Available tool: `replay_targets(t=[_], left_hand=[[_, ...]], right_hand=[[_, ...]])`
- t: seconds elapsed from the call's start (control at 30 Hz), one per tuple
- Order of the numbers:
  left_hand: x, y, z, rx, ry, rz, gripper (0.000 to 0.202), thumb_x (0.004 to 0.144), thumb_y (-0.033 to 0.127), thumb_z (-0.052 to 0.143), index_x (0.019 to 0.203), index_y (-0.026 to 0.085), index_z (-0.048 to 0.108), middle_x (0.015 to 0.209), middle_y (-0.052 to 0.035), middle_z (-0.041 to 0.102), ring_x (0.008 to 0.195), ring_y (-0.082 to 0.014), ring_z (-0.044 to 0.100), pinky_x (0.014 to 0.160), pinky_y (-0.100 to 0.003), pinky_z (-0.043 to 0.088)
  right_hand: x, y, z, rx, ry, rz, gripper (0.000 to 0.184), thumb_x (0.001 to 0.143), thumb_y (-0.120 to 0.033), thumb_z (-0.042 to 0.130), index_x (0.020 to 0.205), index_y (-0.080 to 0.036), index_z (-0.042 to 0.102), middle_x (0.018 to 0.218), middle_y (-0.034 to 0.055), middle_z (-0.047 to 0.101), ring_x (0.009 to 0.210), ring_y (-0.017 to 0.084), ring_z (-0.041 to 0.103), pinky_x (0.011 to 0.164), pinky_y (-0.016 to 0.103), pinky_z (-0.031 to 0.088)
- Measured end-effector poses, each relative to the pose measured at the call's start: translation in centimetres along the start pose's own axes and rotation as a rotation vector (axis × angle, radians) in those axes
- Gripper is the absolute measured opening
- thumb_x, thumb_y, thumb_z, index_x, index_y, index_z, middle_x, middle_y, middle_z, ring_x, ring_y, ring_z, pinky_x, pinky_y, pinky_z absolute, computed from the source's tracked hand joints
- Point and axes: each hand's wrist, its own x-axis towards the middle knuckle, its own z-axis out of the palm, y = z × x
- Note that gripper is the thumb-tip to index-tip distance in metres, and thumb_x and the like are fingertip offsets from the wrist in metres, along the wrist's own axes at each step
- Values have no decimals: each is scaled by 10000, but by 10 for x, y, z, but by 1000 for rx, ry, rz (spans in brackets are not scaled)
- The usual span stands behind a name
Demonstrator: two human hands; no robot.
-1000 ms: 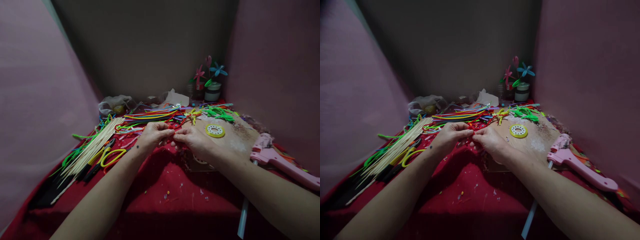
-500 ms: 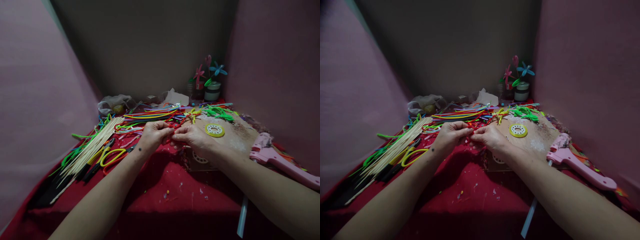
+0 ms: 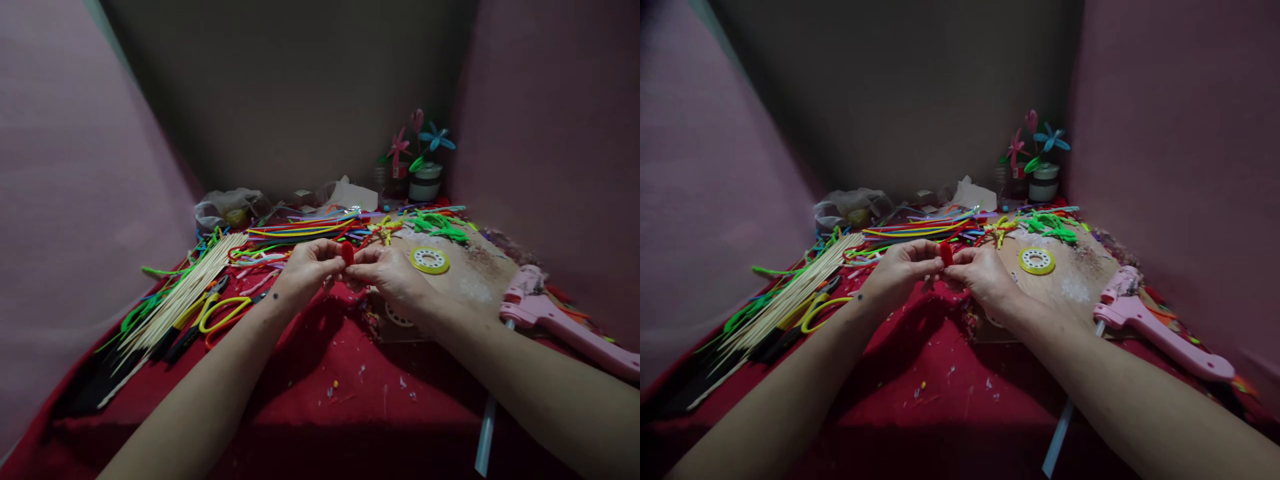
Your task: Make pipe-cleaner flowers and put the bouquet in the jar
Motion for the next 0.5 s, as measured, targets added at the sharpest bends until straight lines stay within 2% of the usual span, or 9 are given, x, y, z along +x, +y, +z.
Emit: replay_targets(t=[0.13,0.27,0.5], left_hand=[[-1,0,3,52,30,-11,99,621,115,608,710,114,563,539,42,546,401,-38,440,391,-166,329],[-2,2,7,84,77,-42,75,619,89,569,674,127,533,485,69,510,334,-20,391,363,-158,298],[-2,-1,7,163,72,-53,44,638,104,500,627,140,523,434,51,502,294,-39,374,319,-170,243]], right_hand=[[0,1,1,32,18,-6,63,574,-148,648,618,-123,611,543,11,604,491,102,533,509,239,418],[1,1,3,24,99,-18,69,572,-145,644,636,-134,619,534,-1,588,474,105,523,493,246,423],[3,8,2,-208,183,-163,29,627,-141,587,635,-159,609,558,5,602,512,125,534,507,253,415]])
